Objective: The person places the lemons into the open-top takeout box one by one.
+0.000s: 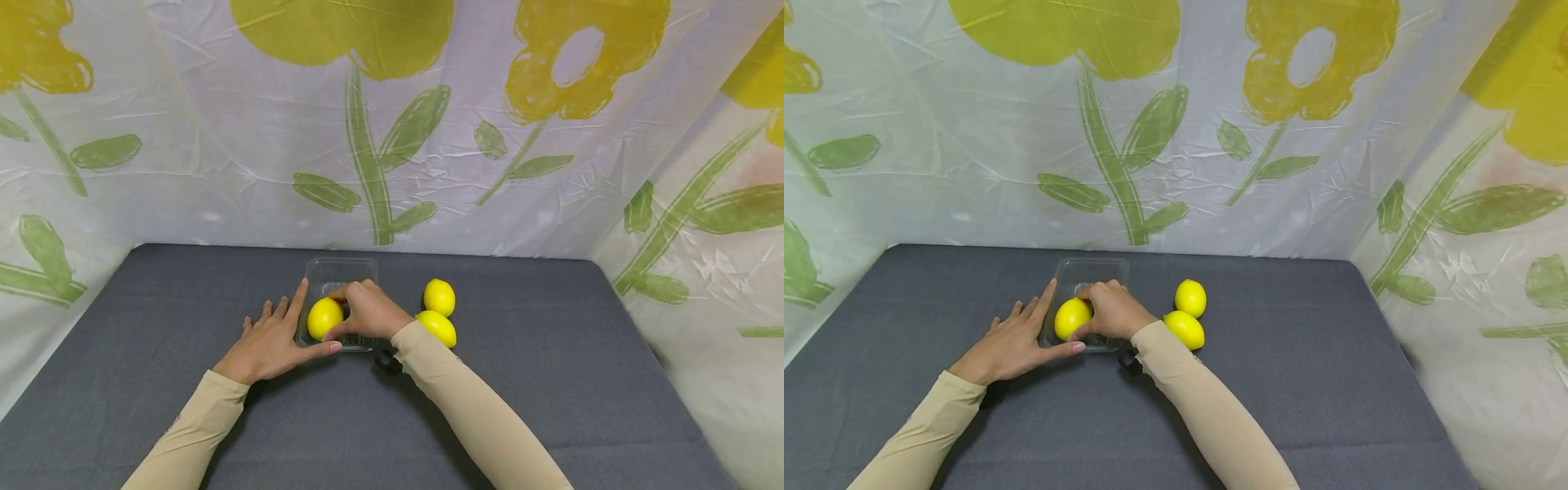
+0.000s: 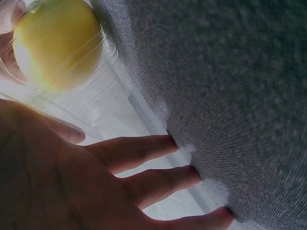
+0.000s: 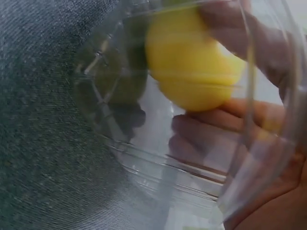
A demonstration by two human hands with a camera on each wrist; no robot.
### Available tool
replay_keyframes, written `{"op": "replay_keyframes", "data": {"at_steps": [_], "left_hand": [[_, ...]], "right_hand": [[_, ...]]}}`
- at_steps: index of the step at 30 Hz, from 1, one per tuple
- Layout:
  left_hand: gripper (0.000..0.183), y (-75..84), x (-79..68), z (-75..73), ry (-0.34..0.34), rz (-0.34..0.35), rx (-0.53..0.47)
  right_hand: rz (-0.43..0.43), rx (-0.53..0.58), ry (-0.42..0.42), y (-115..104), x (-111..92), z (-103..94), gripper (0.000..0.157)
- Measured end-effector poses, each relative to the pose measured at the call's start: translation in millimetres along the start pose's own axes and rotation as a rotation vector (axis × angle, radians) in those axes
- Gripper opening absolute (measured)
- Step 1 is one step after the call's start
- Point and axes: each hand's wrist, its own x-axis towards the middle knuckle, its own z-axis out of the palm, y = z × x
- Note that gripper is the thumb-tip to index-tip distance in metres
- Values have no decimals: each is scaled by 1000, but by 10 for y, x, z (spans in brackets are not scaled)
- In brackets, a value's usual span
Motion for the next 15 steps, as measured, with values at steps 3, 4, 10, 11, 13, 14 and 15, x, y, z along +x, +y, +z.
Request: {"op": "replay_keyframes", "data": {"at_steps": [3,4,10,11,13,14,15], "left_hand": [[127,2,2,0,-1,-1,-1],[127,2,2,0,-1,-2,-1],[126,-3,-2,-4,1,3,2],[126,-4,-4,-5,2,5,3],[126,-5,-7,-8,1,7,3],[126,-5,-8,-10,1,7,4],[127,-6,-8,-11,0,6,4]], "right_hand": [[22,-17,-25,-15,-2,-15,74],[29,-20,-32,-18,-2,-20,74],[38,-10,-43,-24,-12,-48,76],[39,-6,-43,-22,-16,-54,77],[51,8,-38,-21,-29,-71,78],[59,19,-36,-21,-37,-81,79],[65,36,-32,-22,-47,-95,80]]}}
